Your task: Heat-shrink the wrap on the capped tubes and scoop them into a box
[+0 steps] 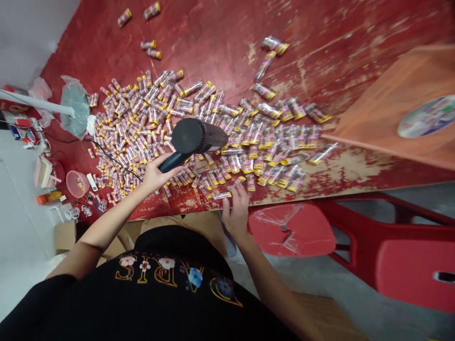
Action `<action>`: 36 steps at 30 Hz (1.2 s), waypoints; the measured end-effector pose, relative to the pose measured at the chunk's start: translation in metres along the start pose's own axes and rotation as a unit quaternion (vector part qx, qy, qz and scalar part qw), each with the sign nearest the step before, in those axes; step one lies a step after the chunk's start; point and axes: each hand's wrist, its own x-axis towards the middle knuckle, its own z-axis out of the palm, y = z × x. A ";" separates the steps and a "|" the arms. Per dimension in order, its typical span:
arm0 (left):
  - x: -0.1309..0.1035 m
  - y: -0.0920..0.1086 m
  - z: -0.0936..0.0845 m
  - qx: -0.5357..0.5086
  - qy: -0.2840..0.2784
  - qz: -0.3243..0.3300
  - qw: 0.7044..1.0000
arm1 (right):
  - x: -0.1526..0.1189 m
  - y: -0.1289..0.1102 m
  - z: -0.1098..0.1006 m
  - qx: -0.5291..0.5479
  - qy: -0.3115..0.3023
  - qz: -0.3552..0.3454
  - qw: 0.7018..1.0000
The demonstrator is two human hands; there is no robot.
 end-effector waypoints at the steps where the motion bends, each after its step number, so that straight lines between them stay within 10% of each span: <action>1: 0.003 0.001 0.002 0.001 -0.001 0.003 1.000 | 0.006 -0.001 -0.002 -0.004 0.004 0.001 1.000; 9: 0.019 0.004 -0.004 0.039 0.064 0.006 0.997 | 0.107 -0.012 -0.003 -0.147 0.034 0.003 0.989; 15: 0.019 0.012 -0.015 0.040 0.097 -0.020 0.994 | 0.198 -0.037 0.044 -0.201 -0.031 0.002 0.979; 20: 0.019 0.011 -0.014 0.039 0.102 -0.038 0.993 | 0.220 -0.067 0.076 -0.149 -0.098 -0.072 0.981; 28: 0.044 0.008 0.006 0.031 0.092 -0.018 0.995 | 0.100 -0.062 0.036 -0.013 -0.160 -0.149 0.976; 36: 0.072 0.025 0.014 0.016 0.053 0.046 0.997 | -0.025 0.011 -0.017 -0.012 0.009 -0.017 1.000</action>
